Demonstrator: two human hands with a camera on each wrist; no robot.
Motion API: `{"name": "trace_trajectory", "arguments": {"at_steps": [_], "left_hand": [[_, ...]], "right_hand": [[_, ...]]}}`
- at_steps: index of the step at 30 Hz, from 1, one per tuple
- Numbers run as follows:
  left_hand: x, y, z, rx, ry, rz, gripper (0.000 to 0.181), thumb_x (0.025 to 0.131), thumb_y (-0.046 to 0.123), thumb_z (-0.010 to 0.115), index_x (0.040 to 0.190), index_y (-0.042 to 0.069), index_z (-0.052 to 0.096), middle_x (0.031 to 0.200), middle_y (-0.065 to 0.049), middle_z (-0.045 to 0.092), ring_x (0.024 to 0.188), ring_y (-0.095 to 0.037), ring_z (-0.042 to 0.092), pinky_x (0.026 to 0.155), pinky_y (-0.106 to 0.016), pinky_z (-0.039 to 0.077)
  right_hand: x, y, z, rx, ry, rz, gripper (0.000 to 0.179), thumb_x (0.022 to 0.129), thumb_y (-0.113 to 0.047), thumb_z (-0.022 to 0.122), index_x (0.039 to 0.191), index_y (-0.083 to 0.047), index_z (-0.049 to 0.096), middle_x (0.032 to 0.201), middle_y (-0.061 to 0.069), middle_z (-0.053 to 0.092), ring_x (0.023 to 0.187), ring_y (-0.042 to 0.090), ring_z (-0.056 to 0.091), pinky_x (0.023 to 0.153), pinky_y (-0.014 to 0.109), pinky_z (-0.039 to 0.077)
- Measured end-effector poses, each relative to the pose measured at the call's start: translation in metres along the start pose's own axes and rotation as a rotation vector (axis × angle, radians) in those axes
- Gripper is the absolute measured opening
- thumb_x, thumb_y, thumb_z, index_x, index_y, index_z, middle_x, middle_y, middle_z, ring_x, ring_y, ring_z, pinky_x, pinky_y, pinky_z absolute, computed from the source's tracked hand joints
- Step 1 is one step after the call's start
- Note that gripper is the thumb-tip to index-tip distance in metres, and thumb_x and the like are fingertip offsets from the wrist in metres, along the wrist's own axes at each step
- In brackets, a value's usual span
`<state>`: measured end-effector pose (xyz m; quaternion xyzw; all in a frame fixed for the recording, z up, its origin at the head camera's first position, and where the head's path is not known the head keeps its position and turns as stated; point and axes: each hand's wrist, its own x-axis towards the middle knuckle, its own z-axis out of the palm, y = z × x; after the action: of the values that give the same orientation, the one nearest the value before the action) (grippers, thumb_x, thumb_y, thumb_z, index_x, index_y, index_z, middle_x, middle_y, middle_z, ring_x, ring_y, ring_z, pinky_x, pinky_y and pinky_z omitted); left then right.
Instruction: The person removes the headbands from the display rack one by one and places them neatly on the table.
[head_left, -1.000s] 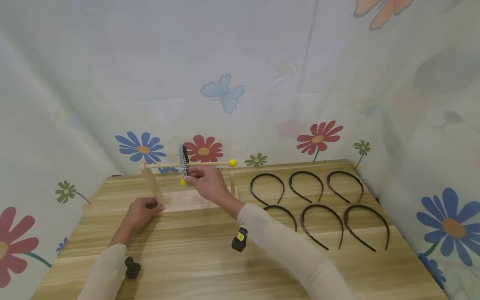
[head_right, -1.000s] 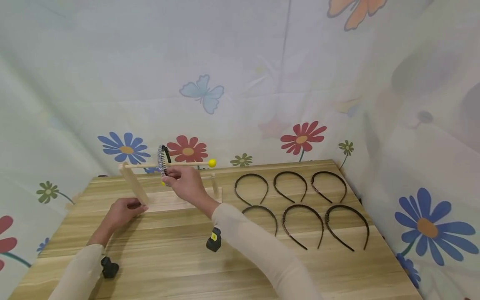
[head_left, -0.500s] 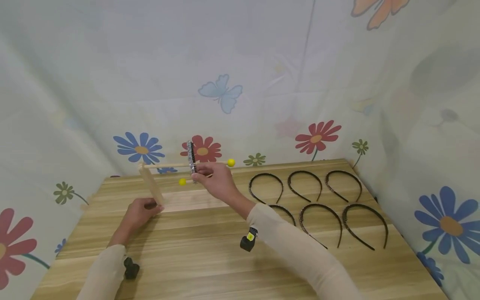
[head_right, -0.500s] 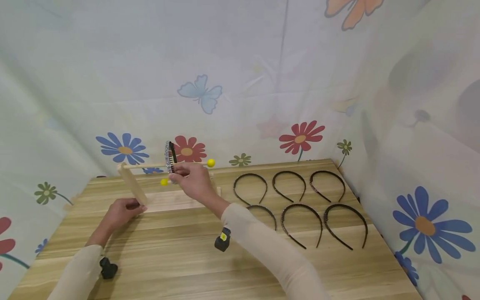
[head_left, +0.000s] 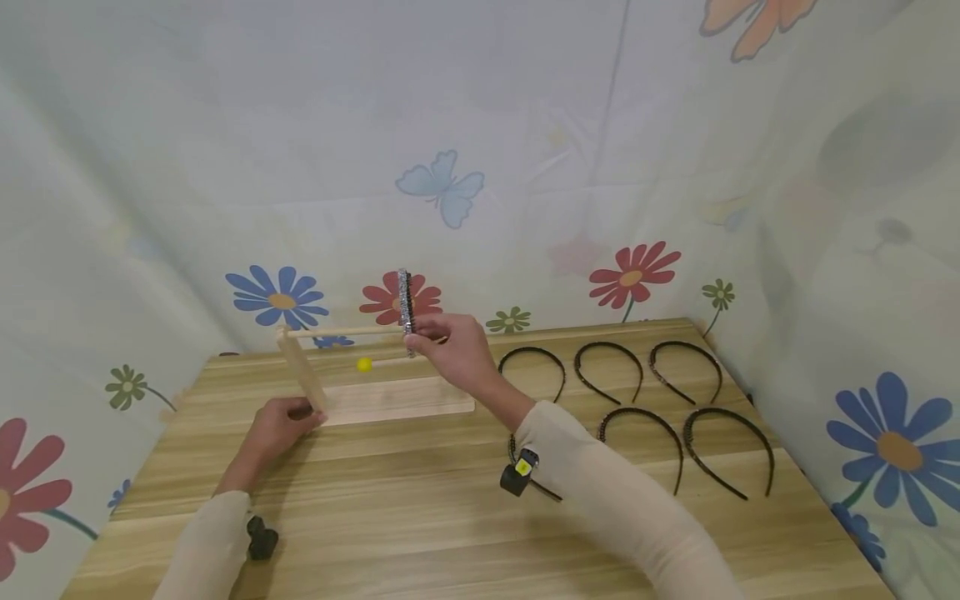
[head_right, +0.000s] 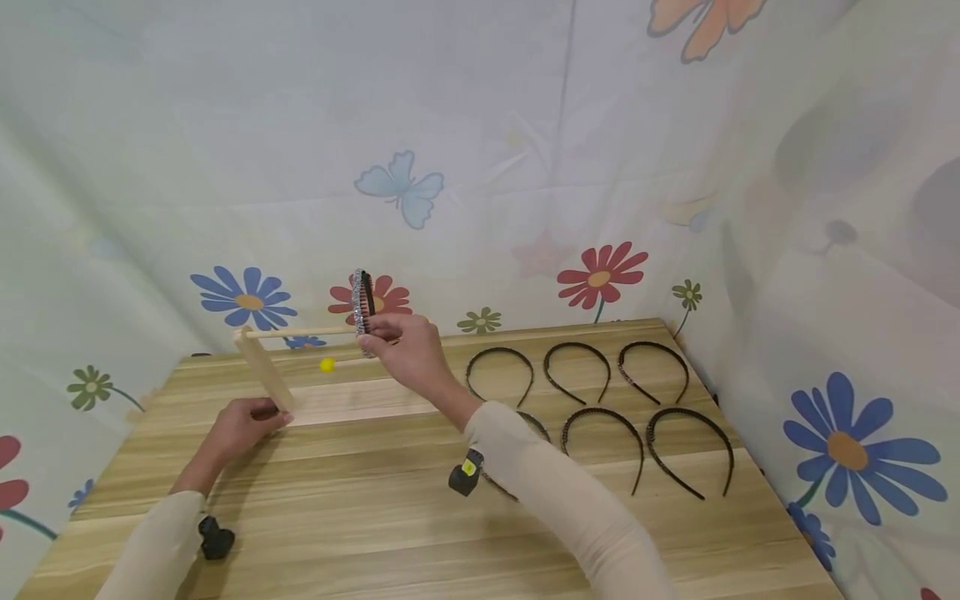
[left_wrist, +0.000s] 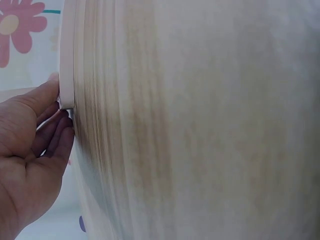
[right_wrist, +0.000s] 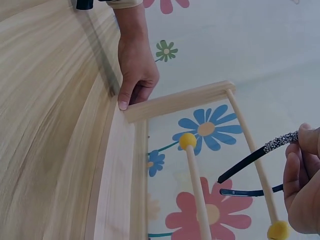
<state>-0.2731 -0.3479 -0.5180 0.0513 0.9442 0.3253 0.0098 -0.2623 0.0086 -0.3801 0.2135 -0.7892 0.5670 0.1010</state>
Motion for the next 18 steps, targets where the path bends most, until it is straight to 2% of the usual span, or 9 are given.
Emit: {"name": "trace_trajectory", "arguments": {"at_steps": [8, 14, 18], "left_hand": [[0.000, -0.001, 0.001, 0.000, 0.010, 0.013, 0.043, 0.098, 0.026, 0.072, 0.126, -0.006, 0.068, 0.123, -0.025, 0.070, 0.116, -0.042, 0.065, 0.093, -0.055, 0.053], [0.000, -0.001, 0.001, -0.001, 0.008, 0.000, 0.044, 0.098, 0.027, 0.072, 0.127, -0.006, 0.067, 0.124, -0.025, 0.069, 0.115, -0.042, 0.065, 0.092, -0.054, 0.053], [0.001, -0.001, 0.001, -0.001, 0.008, -0.001, 0.045, 0.098, 0.028, 0.072, 0.127, -0.006, 0.067, 0.124, -0.025, 0.069, 0.115, -0.041, 0.065, 0.092, -0.054, 0.054]], "right_hand": [[-0.002, 0.001, -0.017, 0.025, 0.012, 0.022, 0.023, 0.093, -0.021, 0.078, 0.113, -0.009, 0.078, 0.101, 0.003, 0.078, 0.088, 0.012, 0.072, 0.065, 0.026, 0.056], [-0.003, 0.001, -0.029, -0.033, 0.049, 0.024, 0.028, 0.092, -0.021, 0.079, 0.116, -0.006, 0.076, 0.098, 0.006, 0.078, 0.091, 0.020, 0.072, 0.064, 0.025, 0.055], [-0.004, 0.002, -0.037, -0.048, 0.067, 0.019, 0.028, 0.092, -0.020, 0.079, 0.115, -0.005, 0.076, 0.097, 0.006, 0.078, 0.090, 0.018, 0.072, 0.066, 0.026, 0.056]]}}
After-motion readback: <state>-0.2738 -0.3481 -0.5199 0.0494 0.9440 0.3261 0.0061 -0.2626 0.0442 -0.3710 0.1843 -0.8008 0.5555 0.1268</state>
